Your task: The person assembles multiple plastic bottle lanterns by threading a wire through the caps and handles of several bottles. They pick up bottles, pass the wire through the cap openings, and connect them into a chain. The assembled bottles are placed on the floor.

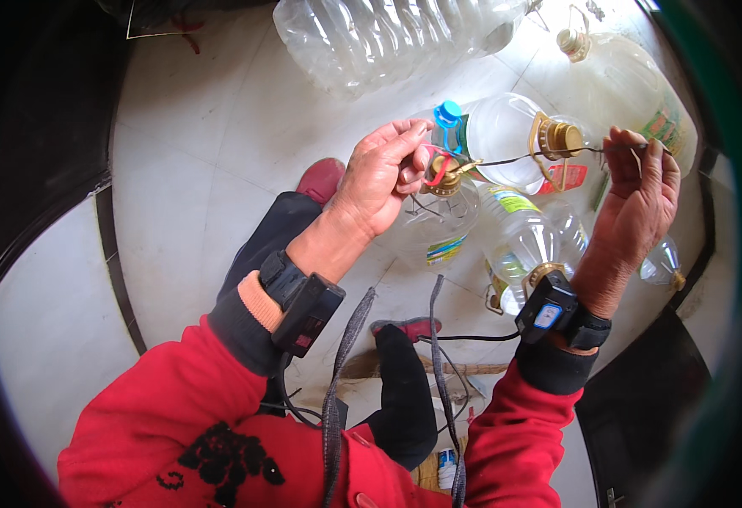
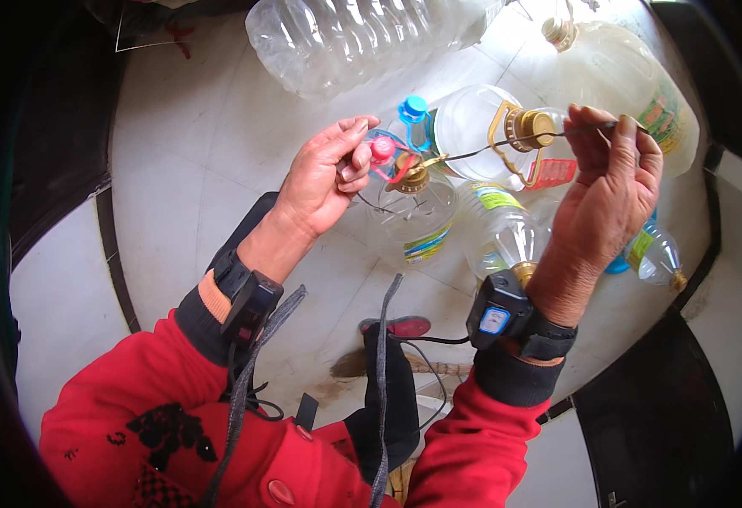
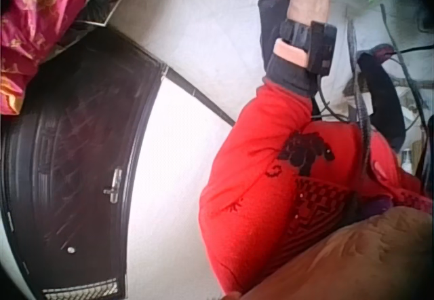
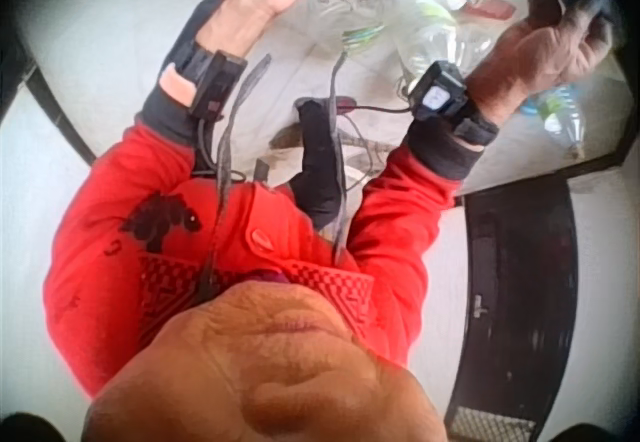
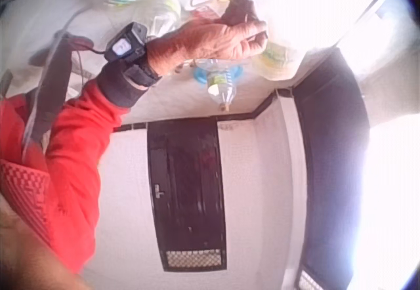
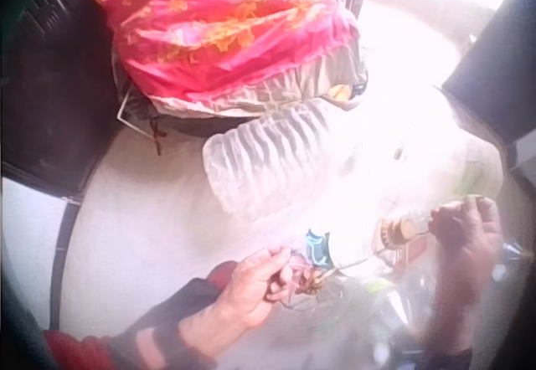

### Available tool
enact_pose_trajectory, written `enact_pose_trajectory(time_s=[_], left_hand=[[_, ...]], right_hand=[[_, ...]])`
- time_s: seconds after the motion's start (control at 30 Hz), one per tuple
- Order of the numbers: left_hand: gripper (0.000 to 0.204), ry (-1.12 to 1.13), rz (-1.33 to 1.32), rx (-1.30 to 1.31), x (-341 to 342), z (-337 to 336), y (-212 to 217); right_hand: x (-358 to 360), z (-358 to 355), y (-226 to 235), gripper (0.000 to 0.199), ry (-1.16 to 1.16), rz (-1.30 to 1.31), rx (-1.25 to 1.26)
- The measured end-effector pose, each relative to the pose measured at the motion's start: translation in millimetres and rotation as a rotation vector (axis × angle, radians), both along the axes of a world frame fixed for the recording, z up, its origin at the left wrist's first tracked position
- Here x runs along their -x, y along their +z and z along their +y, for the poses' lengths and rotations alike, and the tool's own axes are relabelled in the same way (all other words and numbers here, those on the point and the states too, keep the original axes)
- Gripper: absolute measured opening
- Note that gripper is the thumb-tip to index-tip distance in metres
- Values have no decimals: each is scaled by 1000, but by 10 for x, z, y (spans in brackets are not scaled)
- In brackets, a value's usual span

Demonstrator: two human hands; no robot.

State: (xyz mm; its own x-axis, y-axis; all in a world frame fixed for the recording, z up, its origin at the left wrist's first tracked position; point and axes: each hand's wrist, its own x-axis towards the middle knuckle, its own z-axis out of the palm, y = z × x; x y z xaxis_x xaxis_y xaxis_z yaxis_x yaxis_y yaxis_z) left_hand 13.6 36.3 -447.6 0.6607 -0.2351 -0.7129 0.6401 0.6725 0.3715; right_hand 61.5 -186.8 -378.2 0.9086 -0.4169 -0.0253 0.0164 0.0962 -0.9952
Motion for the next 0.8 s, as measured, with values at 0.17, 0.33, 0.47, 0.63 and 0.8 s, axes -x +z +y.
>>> enact_pose_trajectory(time_s=[0.17,0.33,0.47,0.63,0.8], left_hand=[[15,4,-49,63,-40,35,60],[15,12,-61,78,-45,81,82],[13,37,-62,99,-36,104,45],[12,89,-22,46,-25,97,21],[14,111,14,28,-14,78,46]], right_hand=[[-137,-227,386,10,-37,-33,109],[-162,-461,743,10,-57,-154,145],[-222,-523,821,10,89,-137,192],[-210,-571,1215,15,150,-270,204],[-186,-547,1287,15,145,-290,212]])
